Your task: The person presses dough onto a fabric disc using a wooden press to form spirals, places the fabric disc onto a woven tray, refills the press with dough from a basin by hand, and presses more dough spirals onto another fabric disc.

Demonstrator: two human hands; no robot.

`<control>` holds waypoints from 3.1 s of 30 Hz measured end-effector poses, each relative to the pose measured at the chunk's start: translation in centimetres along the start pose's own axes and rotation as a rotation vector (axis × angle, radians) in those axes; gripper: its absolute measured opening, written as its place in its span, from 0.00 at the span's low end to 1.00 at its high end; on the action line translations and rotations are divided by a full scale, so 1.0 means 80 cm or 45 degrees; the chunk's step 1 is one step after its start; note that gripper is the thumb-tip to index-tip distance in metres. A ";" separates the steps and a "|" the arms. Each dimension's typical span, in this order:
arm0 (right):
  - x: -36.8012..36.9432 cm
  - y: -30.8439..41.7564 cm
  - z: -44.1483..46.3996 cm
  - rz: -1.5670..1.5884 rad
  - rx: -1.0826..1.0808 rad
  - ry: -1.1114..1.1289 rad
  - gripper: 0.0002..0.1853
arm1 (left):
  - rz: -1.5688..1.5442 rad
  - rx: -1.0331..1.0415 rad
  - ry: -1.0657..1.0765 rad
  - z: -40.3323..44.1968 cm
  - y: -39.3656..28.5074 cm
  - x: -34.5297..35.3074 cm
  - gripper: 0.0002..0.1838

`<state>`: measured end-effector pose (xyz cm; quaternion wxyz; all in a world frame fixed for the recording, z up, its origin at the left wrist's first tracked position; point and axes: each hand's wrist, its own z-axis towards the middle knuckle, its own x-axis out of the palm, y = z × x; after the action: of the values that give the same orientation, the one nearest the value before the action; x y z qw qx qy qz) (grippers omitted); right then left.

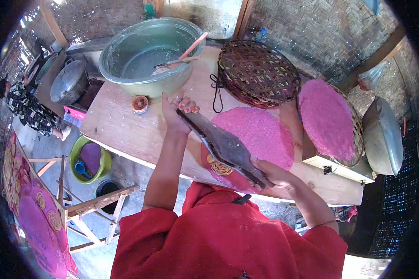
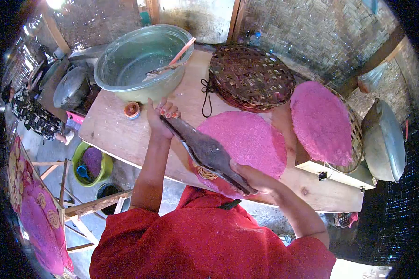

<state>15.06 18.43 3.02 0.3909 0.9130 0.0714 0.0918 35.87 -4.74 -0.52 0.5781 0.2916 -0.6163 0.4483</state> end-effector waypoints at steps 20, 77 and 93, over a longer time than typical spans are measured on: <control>-0.004 -0.023 -0.135 -0.019 0.148 -0.384 0.39 | -0.173 -0.391 -0.244 -0.009 0.142 0.031 0.28; -0.049 0.041 -0.017 -0.445 -0.896 -0.660 0.20 | 1.493 -0.997 0.559 -0.162 0.030 0.061 0.13; -0.011 -0.122 0.049 -1.170 -0.750 -1.223 0.16 | 1.707 0.234 -0.199 -0.122 -0.118 0.090 0.09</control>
<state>14.51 22.22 -6.82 0.6078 0.5872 0.2405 -0.4774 47.38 1.03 7.80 0.1023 -0.0739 -0.6631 0.7378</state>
